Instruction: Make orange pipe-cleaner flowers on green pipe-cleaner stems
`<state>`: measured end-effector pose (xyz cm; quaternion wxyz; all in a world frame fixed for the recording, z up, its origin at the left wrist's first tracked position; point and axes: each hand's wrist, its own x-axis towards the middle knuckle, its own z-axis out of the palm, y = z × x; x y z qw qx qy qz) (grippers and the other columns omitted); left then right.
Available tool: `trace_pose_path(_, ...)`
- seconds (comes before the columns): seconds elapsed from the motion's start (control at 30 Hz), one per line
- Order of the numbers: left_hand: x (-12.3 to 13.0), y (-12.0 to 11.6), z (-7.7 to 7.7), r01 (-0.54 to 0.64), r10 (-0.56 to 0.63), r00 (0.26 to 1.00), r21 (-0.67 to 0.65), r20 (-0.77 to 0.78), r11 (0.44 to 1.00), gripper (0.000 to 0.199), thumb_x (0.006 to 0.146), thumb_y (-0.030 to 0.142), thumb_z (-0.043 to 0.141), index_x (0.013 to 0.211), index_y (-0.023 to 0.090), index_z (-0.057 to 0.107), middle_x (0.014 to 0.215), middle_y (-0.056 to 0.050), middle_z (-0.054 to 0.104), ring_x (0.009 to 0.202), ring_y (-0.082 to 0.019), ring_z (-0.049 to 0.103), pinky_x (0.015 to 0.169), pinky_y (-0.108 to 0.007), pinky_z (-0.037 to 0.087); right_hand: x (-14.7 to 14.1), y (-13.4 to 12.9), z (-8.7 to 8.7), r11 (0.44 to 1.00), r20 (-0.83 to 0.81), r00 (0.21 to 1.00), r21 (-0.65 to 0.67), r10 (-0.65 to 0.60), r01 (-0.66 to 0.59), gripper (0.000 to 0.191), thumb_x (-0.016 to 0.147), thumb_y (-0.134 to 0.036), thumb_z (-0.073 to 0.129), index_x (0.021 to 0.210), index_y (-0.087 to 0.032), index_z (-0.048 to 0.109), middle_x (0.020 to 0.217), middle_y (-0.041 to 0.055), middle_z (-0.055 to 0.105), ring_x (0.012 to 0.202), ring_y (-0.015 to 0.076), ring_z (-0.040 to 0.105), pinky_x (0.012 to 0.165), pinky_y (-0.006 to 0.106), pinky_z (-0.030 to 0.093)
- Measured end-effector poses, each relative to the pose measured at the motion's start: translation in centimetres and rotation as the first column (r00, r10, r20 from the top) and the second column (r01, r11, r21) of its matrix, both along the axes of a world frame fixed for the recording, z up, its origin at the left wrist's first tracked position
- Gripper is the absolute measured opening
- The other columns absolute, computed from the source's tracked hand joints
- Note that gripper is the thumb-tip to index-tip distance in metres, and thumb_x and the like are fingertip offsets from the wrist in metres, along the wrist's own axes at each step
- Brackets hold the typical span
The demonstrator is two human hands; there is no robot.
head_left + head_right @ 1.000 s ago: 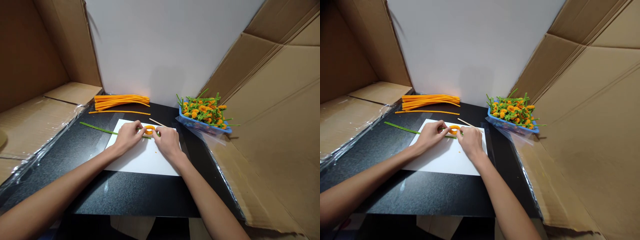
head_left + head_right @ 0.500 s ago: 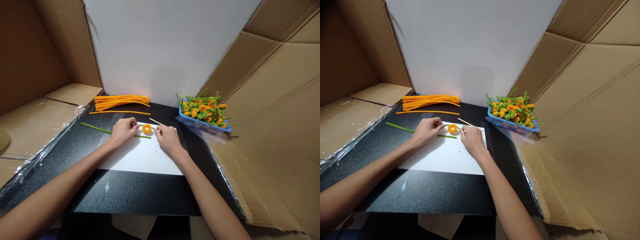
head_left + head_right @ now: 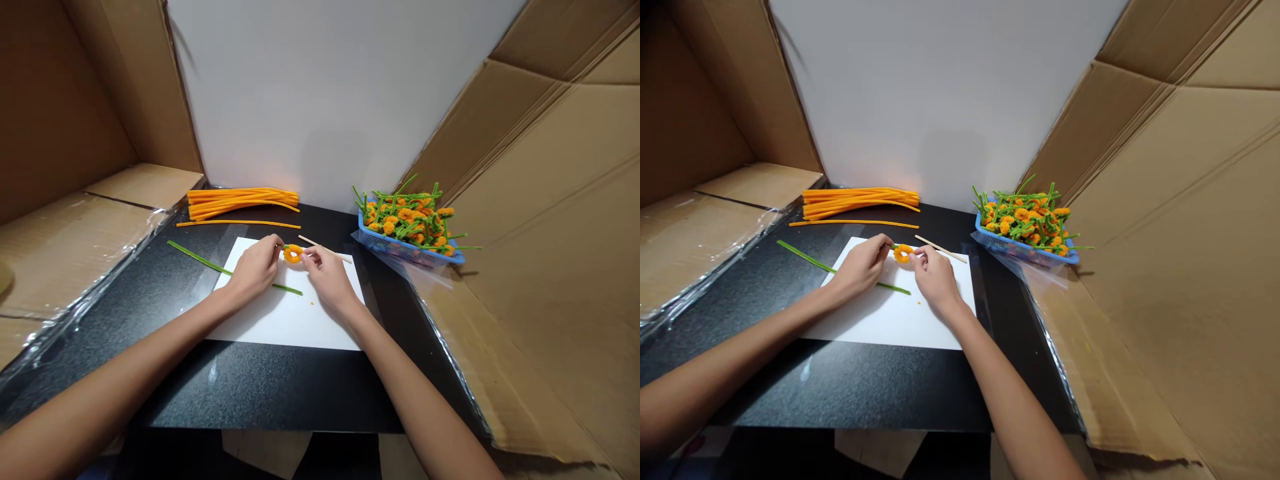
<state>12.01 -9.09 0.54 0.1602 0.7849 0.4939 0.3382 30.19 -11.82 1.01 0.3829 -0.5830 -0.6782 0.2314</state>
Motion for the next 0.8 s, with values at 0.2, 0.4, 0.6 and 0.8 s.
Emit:
trace_pose_path(0.2, 0.3, -0.2, 0.6, 0.05, -0.046, 0.997, -0.052, 0.066, 0.997, 0.021, 0.096, 0.035, 0.046, 0.088, 0.019, 0.057, 0.072, 0.0, 0.061, 0.062, -0.015, 0.051, 0.06, -0.027, 0.035, -0.2, -0.2, 0.1, 0.997, 0.02, 0.997, -0.01, 0.073, -0.073, 0.022, 0.093, -0.025, 0.05, 0.078, -0.018, 0.065, 0.072, 0.0014, 0.064, 0.066, 0.0156, 0.054, 0.063, 0.026, 0.036)
trace_pose_path(0.4, -1.2, 1.6, 0.3, 0.122, -0.12, 0.993, 0.073, -0.02, 0.99, 0.017, 0.087, 0.016, 0.048, 0.078, 0.017, 0.063, 0.075, -0.002, 0.068, 0.066, -0.015, 0.058, 0.063, -0.025, 0.037, 1.0, 0.1, 1.0, 0.994, 0.248, 0.969, 0.105, -0.013, -0.014, 0.024, 0.092, -0.017, 0.047, 0.076, -0.019, 0.063, 0.067, 0.0019, 0.062, 0.061, 0.0153, 0.051, 0.062, 0.027, 0.031)
trace_pose_path(0.6, -2.5, 2.7, 0.4, 0.094, -0.086, 0.995, 0.157, -0.056, 0.983, 0.022, 0.089, 0.019, 0.047, 0.08, 0.016, 0.066, 0.081, -0.005, 0.073, 0.07, -0.016, 0.062, 0.066, -0.025, 0.039, 2.3, 0.5, 1.4, 0.993, 0.354, 0.934, 0.116, -0.052, 0.012, 0.023, 0.091, -0.015, 0.048, 0.079, -0.019, 0.067, 0.069, 0.003, 0.065, 0.06, 0.0154, 0.05, 0.062, 0.027, 0.029)
trace_pose_path(0.8, -1.1, 1.1, 0.2, 0.106, -0.099, 0.984, 0.043, -0.147, 0.993, 0.019, 0.093, 0.024, 0.045, 0.087, 0.018, 0.062, 0.082, -0.006, 0.068, 0.072, -0.019, 0.06, 0.064, -0.028, 0.038, 2.2, 0.2, 0.9, 0.998, 0.293, 0.956, 0.062, -0.004, -0.015, 0.022, 0.093, -0.018, 0.046, 0.08, -0.019, 0.063, 0.068, 0.0024, 0.066, 0.062, 0.0157, 0.055, 0.064, 0.027, 0.033)
